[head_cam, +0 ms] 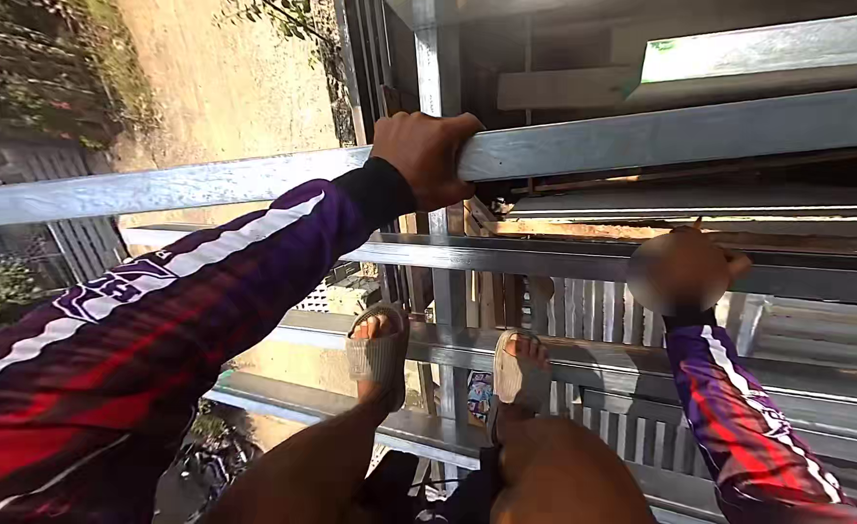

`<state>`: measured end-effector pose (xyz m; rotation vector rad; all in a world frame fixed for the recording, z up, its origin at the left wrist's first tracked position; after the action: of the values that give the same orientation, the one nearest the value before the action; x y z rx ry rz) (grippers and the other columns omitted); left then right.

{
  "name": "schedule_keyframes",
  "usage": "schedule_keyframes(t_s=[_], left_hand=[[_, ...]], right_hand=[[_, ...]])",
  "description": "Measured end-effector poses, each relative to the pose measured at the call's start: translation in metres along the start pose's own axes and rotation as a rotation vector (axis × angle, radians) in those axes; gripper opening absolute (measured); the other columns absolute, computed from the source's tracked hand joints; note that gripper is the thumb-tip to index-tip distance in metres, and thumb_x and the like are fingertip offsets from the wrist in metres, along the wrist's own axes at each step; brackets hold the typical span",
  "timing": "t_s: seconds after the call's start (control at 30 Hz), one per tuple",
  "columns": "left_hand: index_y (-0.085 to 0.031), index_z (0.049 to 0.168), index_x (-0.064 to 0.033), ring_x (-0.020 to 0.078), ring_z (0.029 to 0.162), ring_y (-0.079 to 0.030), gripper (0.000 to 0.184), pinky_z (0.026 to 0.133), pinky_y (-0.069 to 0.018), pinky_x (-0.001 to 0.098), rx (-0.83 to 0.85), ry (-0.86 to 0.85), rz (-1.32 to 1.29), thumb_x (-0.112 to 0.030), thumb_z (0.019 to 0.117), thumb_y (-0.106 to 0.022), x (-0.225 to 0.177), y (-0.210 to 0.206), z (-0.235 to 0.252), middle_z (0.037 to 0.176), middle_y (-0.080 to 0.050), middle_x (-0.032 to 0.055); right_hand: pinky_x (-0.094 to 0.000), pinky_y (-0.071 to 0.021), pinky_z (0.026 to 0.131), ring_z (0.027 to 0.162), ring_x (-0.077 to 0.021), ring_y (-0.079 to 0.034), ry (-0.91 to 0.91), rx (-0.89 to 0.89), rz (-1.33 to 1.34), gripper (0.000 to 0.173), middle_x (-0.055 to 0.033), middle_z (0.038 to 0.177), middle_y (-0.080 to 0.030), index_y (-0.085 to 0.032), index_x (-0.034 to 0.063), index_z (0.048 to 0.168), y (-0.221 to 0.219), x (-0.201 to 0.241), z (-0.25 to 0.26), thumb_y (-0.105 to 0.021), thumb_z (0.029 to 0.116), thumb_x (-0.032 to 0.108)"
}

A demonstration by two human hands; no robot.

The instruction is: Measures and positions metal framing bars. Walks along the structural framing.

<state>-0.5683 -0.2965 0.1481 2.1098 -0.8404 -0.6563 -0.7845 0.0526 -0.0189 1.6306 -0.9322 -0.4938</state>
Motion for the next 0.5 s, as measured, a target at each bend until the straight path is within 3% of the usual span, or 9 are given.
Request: schedule_keyframes(t_s=[0.2, 0.3, 0.43, 0.5], left_hand=[[-0.065, 0.129, -0.0252, 0.0433, 0.087, -0.071, 0.058, 0.067, -0.0493, 0.0687, -0.04, -0.021, 0.001, -0.037, 0.075, -0.081, 0.014, -0.007, -0.009, 0.098, -0.075, 0.0151], [-0.067, 0.13, -0.0218, 0.0435, 0.081, -0.072, 0.058, 0.064, -0.0503, 0.0699, -0.139, -0.105, -0.033, -0.034, 0.076, -0.083, 0.025, -0.027, 0.01, 0.1, -0.076, 0.0156], [-0.071, 0.125, -0.0164, 0.0431, 0.075, -0.072, 0.055, 0.06, -0.0506, 0.0683, -0.224, -0.139, -0.045, -0.032, 0.0735, -0.085, 0.028, -0.045, 0.032, 0.095, -0.076, 0.0167], [-0.067, 0.13, -0.0132, 0.046, 0.094, -0.071, 0.051, 0.076, -0.0516, 0.0683, -0.033, 0.034, -0.051, -0.021, 0.083, -0.084, 0.013, -0.036, 0.037, 0.109, -0.074, 0.02]], right_hand=[[-0.0668, -0.0281, 0.112, 0.118, -0.0371, -0.066, 0.013, 0.028, 0.012, 0.049, -0.0169, 0.124, -0.071, -0.065, 0.0078, 0.129, -0.001, 0.004, -0.003, -0.027, 0.1081, 0.032], [-0.0691, -0.0301, 0.11, 0.107, -0.0406, -0.068, 0.055, -0.006, 0.024, 0.046, -0.0202, 0.118, -0.072, -0.066, 0.005, 0.125, -0.001, 0.002, -0.001, -0.032, 0.1051, 0.028], [-0.0659, -0.034, 0.108, 0.098, -0.0368, -0.071, 0.104, -0.085, 0.013, 0.048, -0.0169, 0.111, -0.074, -0.069, 0.0071, 0.122, -0.002, -0.004, -0.001, -0.031, 0.1053, 0.031], [-0.0659, -0.0355, 0.106, 0.094, -0.0362, -0.071, 0.137, -0.097, 0.019, 0.048, -0.0165, 0.108, -0.074, -0.07, 0.0068, 0.119, -0.003, -0.003, -0.001, -0.031, 0.1048, 0.031]])
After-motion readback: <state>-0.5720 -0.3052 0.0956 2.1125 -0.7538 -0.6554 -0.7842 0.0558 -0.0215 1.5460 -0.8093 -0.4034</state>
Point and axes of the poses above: each hand's wrist, its own z-axis towards the middle knuckle, its own y-axis out of the back of the hand, x = y × z, the point moved 6 cm from there along z, towards the middle knuckle
